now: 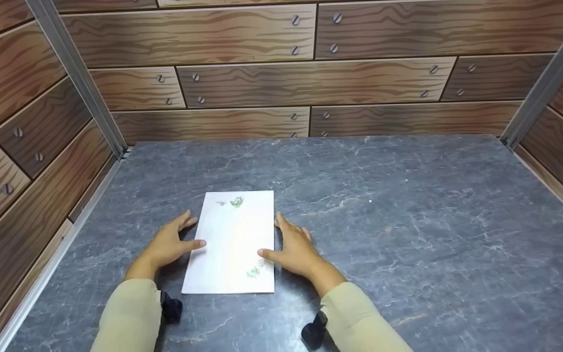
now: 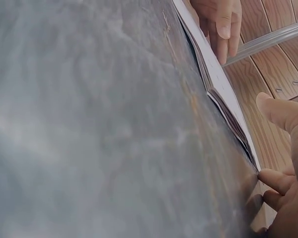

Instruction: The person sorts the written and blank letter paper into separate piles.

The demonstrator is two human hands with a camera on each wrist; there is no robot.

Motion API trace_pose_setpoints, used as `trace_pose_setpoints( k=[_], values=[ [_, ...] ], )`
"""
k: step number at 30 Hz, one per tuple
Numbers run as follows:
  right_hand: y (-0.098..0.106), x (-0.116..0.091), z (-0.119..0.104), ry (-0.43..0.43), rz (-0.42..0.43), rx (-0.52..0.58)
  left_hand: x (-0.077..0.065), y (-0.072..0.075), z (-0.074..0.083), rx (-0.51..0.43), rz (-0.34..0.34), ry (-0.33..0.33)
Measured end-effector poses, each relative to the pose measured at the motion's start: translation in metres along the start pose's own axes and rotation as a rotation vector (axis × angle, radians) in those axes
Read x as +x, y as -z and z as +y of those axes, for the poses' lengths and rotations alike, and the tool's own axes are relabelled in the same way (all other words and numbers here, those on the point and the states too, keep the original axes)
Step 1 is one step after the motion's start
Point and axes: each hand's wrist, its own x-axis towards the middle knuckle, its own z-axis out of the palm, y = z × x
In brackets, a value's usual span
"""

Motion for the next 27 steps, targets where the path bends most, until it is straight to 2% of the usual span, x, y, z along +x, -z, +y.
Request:
trace_pose_setpoints(
  k=[7,17,27],
  values=[
    [-0.0014,-0.0001,-0.0007,0.0,0.0,0.003,-0.0007,0.0002,0.0021,-0.049,0.006,0.019],
    [-0.0012,0.0005,0.0004,0.002,0.003,0.022,0.0002,0.0,0.0024,-0.076,0.015,0.012],
    [-0.001,0.0009,0.0013,0.01,0.03,0.054,0.001,-0.0004,0.0017,-0.153,0.028,0.016]
  ],
)
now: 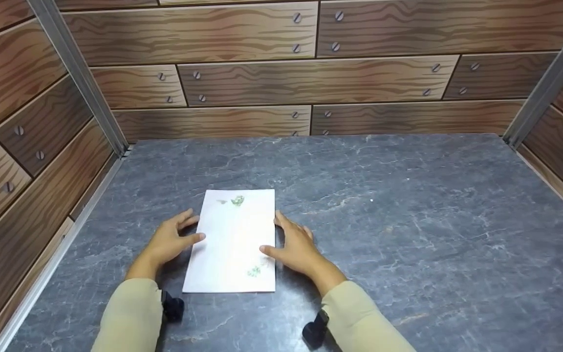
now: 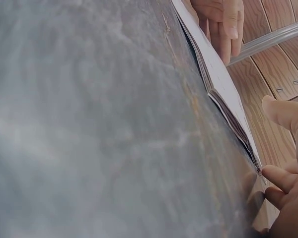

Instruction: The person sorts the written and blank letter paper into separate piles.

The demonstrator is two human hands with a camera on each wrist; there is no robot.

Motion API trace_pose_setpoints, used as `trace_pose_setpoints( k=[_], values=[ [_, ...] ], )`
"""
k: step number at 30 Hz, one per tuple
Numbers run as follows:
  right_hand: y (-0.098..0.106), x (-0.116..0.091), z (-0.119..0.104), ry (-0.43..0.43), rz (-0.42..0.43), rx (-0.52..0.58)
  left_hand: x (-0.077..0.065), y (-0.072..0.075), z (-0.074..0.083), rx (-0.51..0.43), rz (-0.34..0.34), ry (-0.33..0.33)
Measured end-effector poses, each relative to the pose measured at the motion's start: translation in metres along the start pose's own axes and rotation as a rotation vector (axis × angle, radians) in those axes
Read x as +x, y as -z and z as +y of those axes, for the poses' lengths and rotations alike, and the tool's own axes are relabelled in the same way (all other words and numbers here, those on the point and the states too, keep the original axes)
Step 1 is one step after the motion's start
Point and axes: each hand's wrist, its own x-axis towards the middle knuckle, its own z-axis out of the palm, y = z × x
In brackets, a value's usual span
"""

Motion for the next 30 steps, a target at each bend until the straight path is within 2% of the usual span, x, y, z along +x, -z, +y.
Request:
trace_pose_setpoints(
  k=[14,23,30],
  values=[
    [0.001,-0.0001,-0.0009,0.022,0.065,0.062,-0.0021,-0.0009,0.0022,-0.109,0.065,-0.041],
    [-0.0007,0.0024,0.0025,0.052,0.119,0.219,0.0005,-0.0042,0.0007,-0.227,0.088,-0.076],
    [-0.0019,0.0035,0.0031,0.024,0.159,0.256,0.0022,-0.0081,0.0016,-0.277,0.1,-0.062]
  ],
)
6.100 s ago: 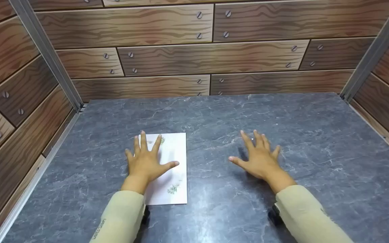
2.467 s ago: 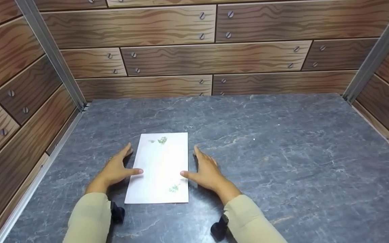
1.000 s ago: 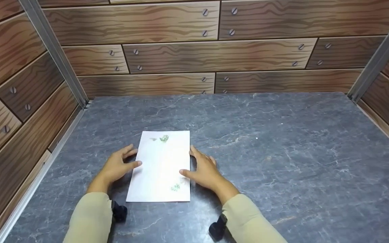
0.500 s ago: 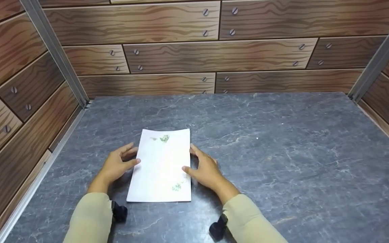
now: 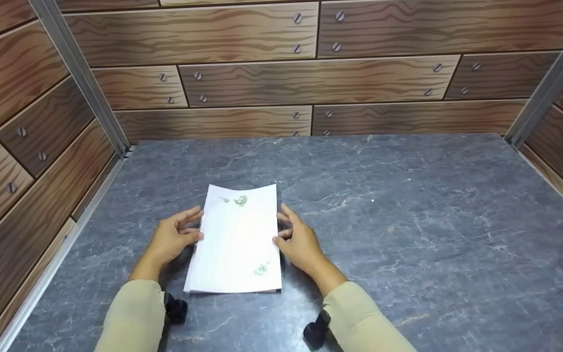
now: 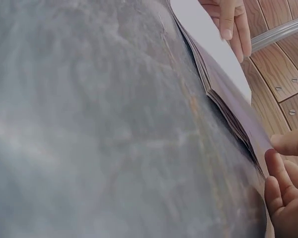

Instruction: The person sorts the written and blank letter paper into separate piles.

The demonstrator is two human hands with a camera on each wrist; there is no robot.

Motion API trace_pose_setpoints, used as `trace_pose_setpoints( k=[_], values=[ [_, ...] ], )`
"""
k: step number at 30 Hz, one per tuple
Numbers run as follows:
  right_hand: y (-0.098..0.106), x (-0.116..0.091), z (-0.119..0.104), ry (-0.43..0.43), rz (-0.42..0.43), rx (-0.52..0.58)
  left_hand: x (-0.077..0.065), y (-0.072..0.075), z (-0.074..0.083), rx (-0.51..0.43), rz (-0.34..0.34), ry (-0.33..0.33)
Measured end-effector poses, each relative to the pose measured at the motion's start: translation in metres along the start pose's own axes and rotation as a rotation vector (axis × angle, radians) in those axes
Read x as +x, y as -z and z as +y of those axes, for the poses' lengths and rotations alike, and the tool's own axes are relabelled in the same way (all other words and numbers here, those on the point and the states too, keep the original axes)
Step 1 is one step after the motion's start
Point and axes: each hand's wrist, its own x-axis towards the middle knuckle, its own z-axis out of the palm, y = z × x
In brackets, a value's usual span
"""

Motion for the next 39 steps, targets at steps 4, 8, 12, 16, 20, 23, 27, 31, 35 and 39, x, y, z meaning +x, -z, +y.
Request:
trace_pose_setpoints(
  k=[4,8,12,16,20,23,27,31,35,39],
  values=[
    [0.0,0.001,0.0,-0.022,0.025,0.03,0.0,-0.003,0.0,-0.052,0.004,0.018],
    [0.002,0.001,0.001,-0.027,0.036,0.082,-0.001,-0.005,0.002,-0.066,0.01,0.041],
    [0.003,0.001,0.003,-0.053,0.036,0.14,0.0,-0.007,0.003,-0.049,0.038,0.064],
    [0.005,0.003,0.004,-0.115,0.06,0.2,0.001,-0.011,0.005,-0.05,0.068,0.099],
    [0.006,0.005,0.006,-0.168,0.079,0.29,0.001,-0.013,0.007,-0.06,0.086,0.121],
    [0.008,0.005,0.006,-0.184,0.081,0.379,0.001,-0.015,0.008,-0.091,0.094,0.127],
    [0.012,0.005,0.007,-0.174,0.095,0.456,0.001,-0.019,0.009,-0.151,0.104,0.131],
    [0.016,0.005,0.009,-0.176,0.111,0.469,0.002,-0.025,0.011,-0.17,0.104,0.15],
    [0.022,0.006,0.011,-0.206,0.117,0.462,0.003,-0.032,0.015,-0.159,0.106,0.167],
    [0.028,0.005,0.013,-0.23,0.127,0.463,0.004,-0.039,0.021,-0.155,0.113,0.174]
  ],
)
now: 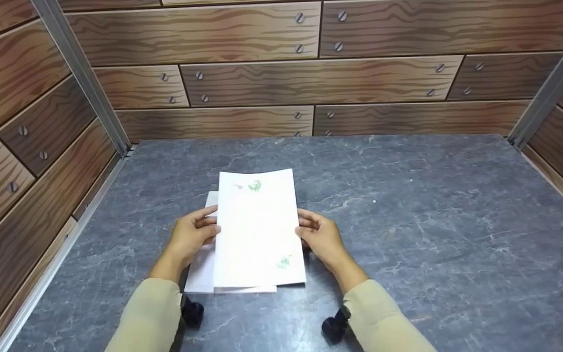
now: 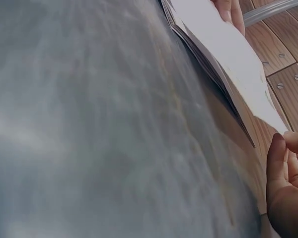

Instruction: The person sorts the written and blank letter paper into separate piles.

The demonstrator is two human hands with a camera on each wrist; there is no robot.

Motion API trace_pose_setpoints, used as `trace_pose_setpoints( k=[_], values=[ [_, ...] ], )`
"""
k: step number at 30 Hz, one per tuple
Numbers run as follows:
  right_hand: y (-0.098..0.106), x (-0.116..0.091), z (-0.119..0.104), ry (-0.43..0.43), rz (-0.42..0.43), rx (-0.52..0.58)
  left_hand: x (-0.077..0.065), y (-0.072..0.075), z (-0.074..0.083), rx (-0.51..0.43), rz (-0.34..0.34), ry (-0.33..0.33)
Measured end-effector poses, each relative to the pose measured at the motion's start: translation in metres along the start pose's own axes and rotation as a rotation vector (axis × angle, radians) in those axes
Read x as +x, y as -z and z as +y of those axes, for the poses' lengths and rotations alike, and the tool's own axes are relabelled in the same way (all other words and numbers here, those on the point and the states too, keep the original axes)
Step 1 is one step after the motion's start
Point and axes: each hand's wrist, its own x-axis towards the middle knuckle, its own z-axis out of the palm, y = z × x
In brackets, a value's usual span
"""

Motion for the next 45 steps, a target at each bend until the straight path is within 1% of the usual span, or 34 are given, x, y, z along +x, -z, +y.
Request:
trace_pose_setpoints(
  k=[4,6,10,17,21,27,33,39,45],
  values=[
    [0.008,-0.001,-0.001,-0.003,0.016,0.005,0.0,-0.009,0.003,0.005,0.007,-0.019],
    [0.013,-0.001,-0.002,-0.004,0.02,-0.001,-0.001,-0.013,0.004,0.005,0.009,-0.038],
    [0.021,-0.001,-0.002,-0.012,0.029,-0.019,-0.001,-0.023,0.005,-0.007,0.007,-0.052],
    [0.035,-0.003,-0.005,-0.055,0.033,-0.034,0.0,-0.038,0.007,-0.013,0.0,-0.049],
    [0.043,-0.003,-0.006,-0.062,0.039,-0.046,0.001,-0.046,0.008,-0.018,-0.008,-0.053],
    [0.056,-0.004,-0.007,-0.061,0.041,-0.092,0.001,-0.057,0.01,-0.019,-0.021,-0.03],
    [0.067,-0.005,-0.007,-0.08,0.025,-0.084,-0.002,-0.068,0.012,-0.017,-0.05,-0.015],
    [0.08,-0.007,-0.008,-0.089,0.02,-0.115,-0.001,-0.08,0.012,-0.029,-0.057,-0.009],
    [0.091,-0.01,-0.009,-0.109,0.022,-0.11,-0.002,-0.091,0.018,-0.014,-0.078,0.012]
  ],
)
